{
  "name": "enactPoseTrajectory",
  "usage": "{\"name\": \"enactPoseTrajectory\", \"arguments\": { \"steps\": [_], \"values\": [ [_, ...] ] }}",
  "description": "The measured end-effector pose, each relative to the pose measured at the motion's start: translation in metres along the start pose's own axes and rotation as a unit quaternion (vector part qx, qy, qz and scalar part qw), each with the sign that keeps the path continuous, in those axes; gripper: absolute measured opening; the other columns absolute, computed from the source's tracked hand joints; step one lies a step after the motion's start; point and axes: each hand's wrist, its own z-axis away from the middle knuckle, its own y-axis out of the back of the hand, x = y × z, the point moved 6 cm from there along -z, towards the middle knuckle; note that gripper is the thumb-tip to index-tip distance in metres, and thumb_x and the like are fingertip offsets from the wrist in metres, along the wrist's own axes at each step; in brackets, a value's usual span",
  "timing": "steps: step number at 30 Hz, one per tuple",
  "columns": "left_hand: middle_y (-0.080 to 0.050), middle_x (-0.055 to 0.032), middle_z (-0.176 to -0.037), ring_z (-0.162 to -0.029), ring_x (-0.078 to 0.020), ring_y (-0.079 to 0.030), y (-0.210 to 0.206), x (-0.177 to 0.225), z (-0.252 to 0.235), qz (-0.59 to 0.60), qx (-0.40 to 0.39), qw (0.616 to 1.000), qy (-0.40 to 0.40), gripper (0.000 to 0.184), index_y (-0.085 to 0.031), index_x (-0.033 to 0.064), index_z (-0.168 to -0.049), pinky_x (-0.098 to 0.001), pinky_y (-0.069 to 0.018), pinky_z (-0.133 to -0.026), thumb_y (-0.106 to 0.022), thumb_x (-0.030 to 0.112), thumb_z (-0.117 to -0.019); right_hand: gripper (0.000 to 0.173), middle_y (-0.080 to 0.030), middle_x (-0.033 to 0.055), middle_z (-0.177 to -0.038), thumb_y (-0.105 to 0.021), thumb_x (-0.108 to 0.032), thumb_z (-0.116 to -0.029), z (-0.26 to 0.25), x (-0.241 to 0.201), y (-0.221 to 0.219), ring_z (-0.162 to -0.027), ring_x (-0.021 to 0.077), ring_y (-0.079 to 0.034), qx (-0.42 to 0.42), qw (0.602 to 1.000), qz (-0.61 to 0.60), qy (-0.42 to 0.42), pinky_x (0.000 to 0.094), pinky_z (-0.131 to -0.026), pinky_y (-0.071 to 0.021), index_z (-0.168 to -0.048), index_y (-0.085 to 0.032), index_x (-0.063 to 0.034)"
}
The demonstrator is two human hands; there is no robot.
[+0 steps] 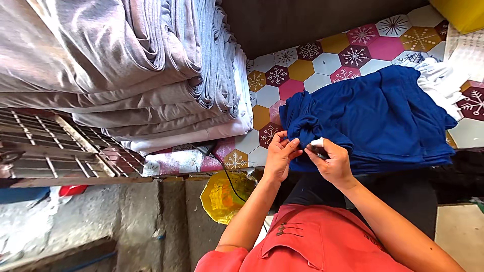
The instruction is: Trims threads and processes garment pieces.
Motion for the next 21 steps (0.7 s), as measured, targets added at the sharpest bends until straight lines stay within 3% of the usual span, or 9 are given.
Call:
{"name": "enactPoseTrajectory", "arguments": {
  "steps": [2, 4, 8, 19, 21],
  "values": [
    [-0.068, -0.0064, -0.094, -0.075, -0.0122, -0.07, 0.001, 0.002, 0.003, 0.036, 0.029, 0.999, 0.006, 0.031, -0.049, 0.0069, -0.124, -0.0268, -0.0608, -0.074, -0.056, -0.009, -0.0983, 0.038, -0.071, 0.0124, -0.093, -0.063, -0.031, -0.0991, -0.001, 0.003, 0.01, -0.081, 0.0088, -0.065, -0.025, 0.999, 0.021, -0.039, 0.0243, -0.074, -0.0547, -0.11, -0.068, 0.0049],
    [-0.068, -0.0069, -0.094, -0.075, -0.0127, -0.07, -0.002, 0.005, 0.005, 0.055, 0.034, 0.998, 0.007, 0.034, -0.048, 0.007, -0.127, -0.0269, -0.061, -0.074, -0.055, -0.01, -0.0979, 0.04, -0.07, 0.0137, -0.093, -0.052, -0.032, -0.1044, -0.001, 0.003, 0.016, -0.079, 0.0127, -0.065, -0.04, 0.997, 0.067, -0.019, 0.0282, -0.072, -0.0549, -0.114, -0.066, 0.0048],
    [-0.068, -0.0071, -0.094, -0.076, -0.0144, -0.071, -0.01, 0.009, 0.008, 0.051, 0.025, 0.998, -0.004, 0.039, -0.046, 0.0067, -0.129, -0.0288, -0.0617, -0.075, -0.057, -0.011, -0.0964, 0.037, -0.069, 0.0155, -0.087, -0.058, -0.031, -0.1038, -0.004, -0.002, 0.016, -0.07, 0.0199, -0.065, -0.036, 0.989, 0.133, 0.045, 0.0331, -0.061, -0.0532, -0.109, -0.067, 0.0046],
    [-0.071, -0.007, -0.088, -0.076, -0.0156, -0.073, -0.013, 0.015, 0.008, -0.002, 0.003, 0.998, -0.058, 0.039, -0.048, 0.0064, -0.127, -0.0313, -0.0622, -0.077, -0.059, -0.013, -0.0942, 0.031, -0.072, 0.015, -0.089, -0.062, -0.026, -0.1026, -0.013, -0.004, 0.014, -0.081, 0.0162, -0.07, -0.013, 0.993, 0.099, 0.059, 0.0268, -0.073, -0.0568, -0.102, -0.071, 0.004],
    [-0.071, -0.0061, -0.087, -0.075, -0.0149, -0.073, -0.013, 0.014, 0.008, -0.013, 0.0, 0.998, -0.066, 0.041, -0.048, 0.0064, -0.127, -0.0311, -0.0624, -0.076, -0.06, -0.013, -0.0932, 0.029, -0.072, 0.0146, -0.086, -0.063, -0.024, -0.1022, -0.013, -0.005, 0.015, -0.078, 0.0166, -0.07, -0.005, 0.993, 0.104, 0.064, 0.0272, -0.07, -0.056, -0.1, -0.072, 0.0035]
  ]
}}
